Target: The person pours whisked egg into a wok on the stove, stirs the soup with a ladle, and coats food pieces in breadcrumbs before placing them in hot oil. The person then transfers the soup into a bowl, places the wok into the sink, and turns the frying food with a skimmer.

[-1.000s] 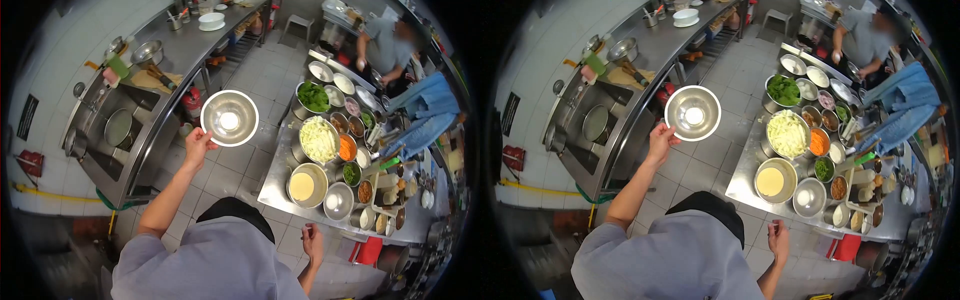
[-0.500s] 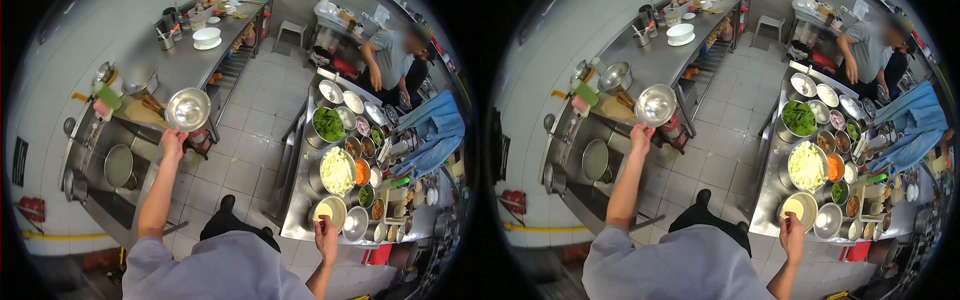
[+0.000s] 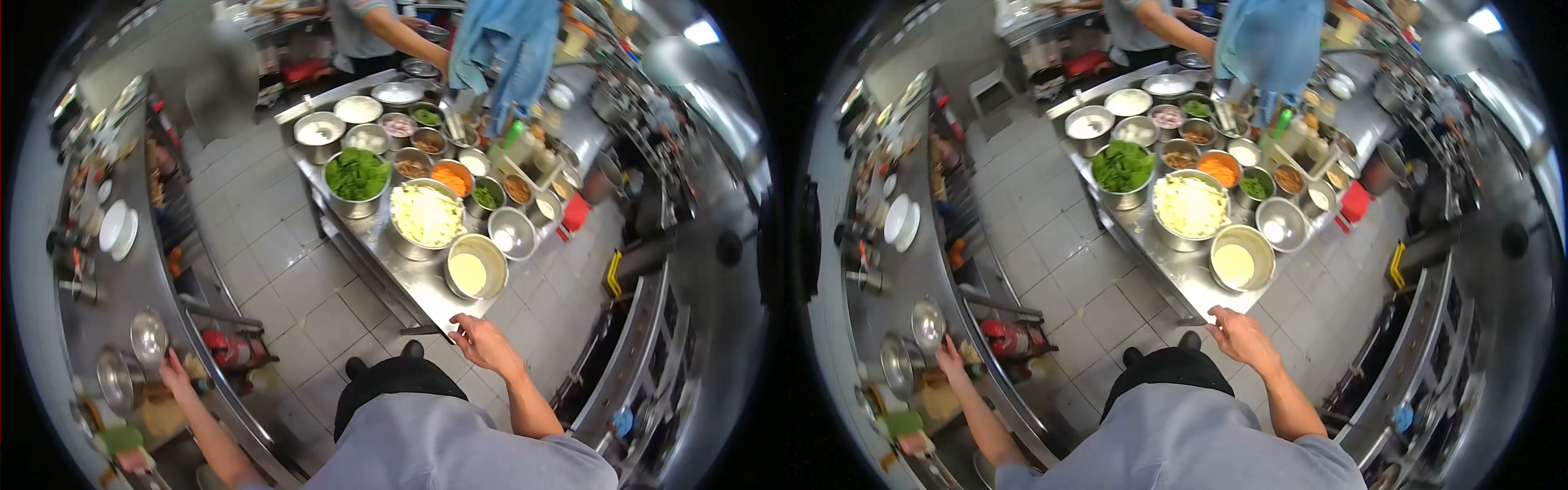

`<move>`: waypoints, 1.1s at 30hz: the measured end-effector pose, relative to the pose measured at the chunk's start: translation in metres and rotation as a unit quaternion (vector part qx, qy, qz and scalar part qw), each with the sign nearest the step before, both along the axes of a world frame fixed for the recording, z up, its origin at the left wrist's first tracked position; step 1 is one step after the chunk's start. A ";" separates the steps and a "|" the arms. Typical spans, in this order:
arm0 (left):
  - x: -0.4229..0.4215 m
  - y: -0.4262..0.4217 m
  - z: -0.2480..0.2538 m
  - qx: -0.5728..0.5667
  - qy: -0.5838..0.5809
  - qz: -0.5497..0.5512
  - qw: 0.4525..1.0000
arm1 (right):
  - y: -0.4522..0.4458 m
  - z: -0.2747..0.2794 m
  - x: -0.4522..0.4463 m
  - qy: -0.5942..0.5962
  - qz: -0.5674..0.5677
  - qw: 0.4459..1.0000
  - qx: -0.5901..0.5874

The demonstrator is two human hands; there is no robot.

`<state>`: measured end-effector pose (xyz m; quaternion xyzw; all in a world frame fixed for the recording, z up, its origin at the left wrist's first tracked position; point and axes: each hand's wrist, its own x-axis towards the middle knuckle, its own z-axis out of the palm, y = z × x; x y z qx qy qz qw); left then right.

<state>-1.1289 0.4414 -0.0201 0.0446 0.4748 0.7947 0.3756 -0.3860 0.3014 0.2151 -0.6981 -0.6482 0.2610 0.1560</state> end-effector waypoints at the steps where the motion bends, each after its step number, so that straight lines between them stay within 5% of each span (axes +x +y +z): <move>1: 0.014 0.003 0.013 -0.059 -0.033 0.030 0.997 | -0.006 -0.001 0.001 -0.012 -0.014 1.000 0.003; 11: 0.186 0.014 0.067 -0.100 0.036 -0.192 0.976 | -0.068 -0.016 0.015 0.034 -0.103 0.994 -0.020; 17: 0.386 -0.026 0.122 -0.084 0.181 -0.364 0.910 | -0.138 -0.014 0.062 0.039 -0.197 0.978 0.053; 21: 0.513 -0.082 0.148 -0.037 0.194 -0.552 0.810 | -0.221 -0.019 0.102 0.039 -0.301 0.950 0.078; 26: 0.652 -0.167 0.165 -0.005 0.239 -0.778 0.581 | -0.362 -0.033 0.142 -0.019 -0.440 0.888 0.132; 28: 0.694 -0.188 0.157 0.005 0.260 -0.840 0.477 | -0.415 -0.035 0.144 -0.036 -0.525 0.837 0.152; 33: 0.789 -0.227 0.151 0.034 0.333 -0.882 0.332 | -0.522 -0.039 0.141 -0.073 -0.723 0.665 0.170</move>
